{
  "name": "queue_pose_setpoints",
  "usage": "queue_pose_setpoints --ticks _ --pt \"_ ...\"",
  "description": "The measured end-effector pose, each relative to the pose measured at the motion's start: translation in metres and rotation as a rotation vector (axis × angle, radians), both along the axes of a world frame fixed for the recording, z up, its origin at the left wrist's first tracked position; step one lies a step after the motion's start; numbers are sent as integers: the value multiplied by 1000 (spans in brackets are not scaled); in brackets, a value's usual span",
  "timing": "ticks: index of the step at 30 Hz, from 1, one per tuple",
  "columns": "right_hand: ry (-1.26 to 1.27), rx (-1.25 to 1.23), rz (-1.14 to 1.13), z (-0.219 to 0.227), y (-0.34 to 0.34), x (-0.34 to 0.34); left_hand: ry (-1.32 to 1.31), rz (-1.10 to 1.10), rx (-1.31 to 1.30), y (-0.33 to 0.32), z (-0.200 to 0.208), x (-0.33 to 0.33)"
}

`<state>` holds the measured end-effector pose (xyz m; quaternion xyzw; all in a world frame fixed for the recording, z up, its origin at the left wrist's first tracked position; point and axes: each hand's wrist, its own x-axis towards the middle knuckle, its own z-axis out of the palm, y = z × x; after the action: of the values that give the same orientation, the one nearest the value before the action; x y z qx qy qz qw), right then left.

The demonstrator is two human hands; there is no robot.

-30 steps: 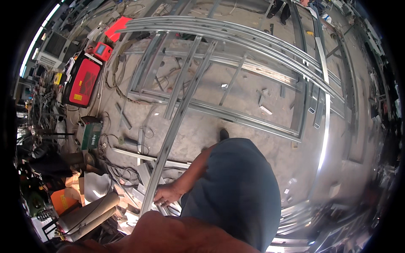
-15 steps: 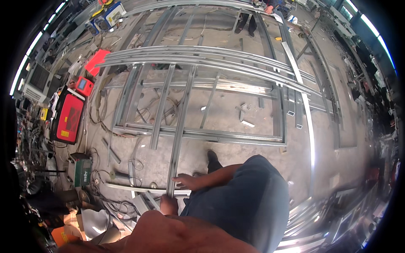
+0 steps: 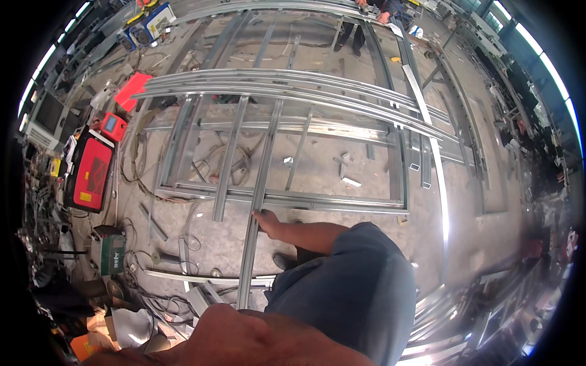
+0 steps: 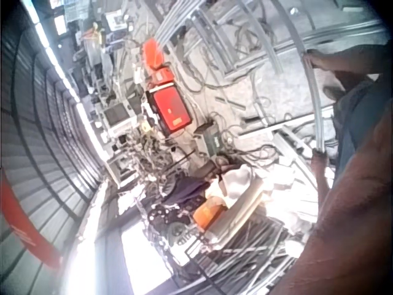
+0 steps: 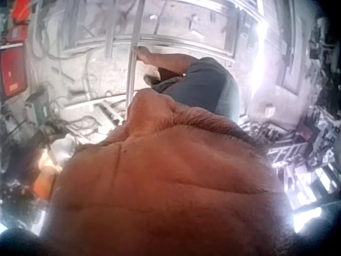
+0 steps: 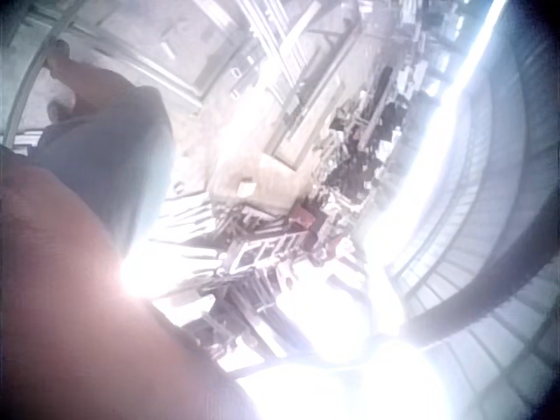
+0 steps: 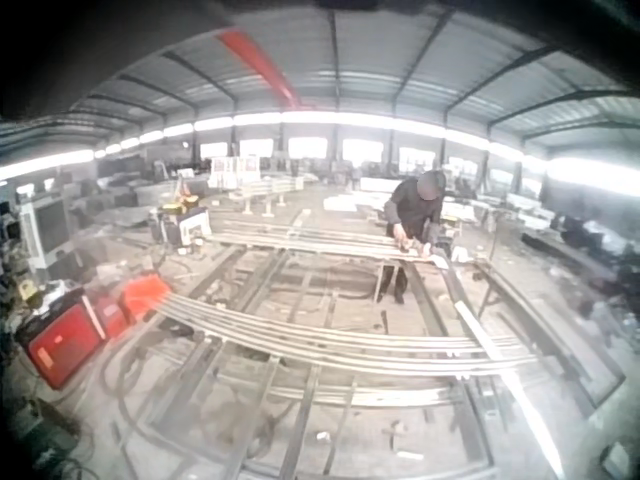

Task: The person assembles a metal frame by positioning long metal bars and using a handheld rivet gun to fasten them together. The person repeatedly aligns bars, secures them with the tool, and adjusts the frame components on the workshop floor.

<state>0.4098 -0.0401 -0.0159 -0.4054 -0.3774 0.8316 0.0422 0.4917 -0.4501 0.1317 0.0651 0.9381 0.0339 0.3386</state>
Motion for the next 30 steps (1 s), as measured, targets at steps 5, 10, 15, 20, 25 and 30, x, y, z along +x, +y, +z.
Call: queue_pose_setpoints --ticks 5,10,15,20,25,30 --pt "-208 301 275 6 -23 21 129 -140 44 47 -54 -13" --pt "-212 394 413 11 -95 59 110 -125 36 154 -50 -47" --pt "-325 516 488 28 -78 47 96 -91 200 225 -71 -79" --pt "-330 656 554 4 -52 40 51 -67 205 244 -68 -82" --pt "-292 639 578 29 -45 40 46 -26 246 252 -46 -85" --pt "-282 648 539 11 -46 43 48 -9 297 252 -42 -87"
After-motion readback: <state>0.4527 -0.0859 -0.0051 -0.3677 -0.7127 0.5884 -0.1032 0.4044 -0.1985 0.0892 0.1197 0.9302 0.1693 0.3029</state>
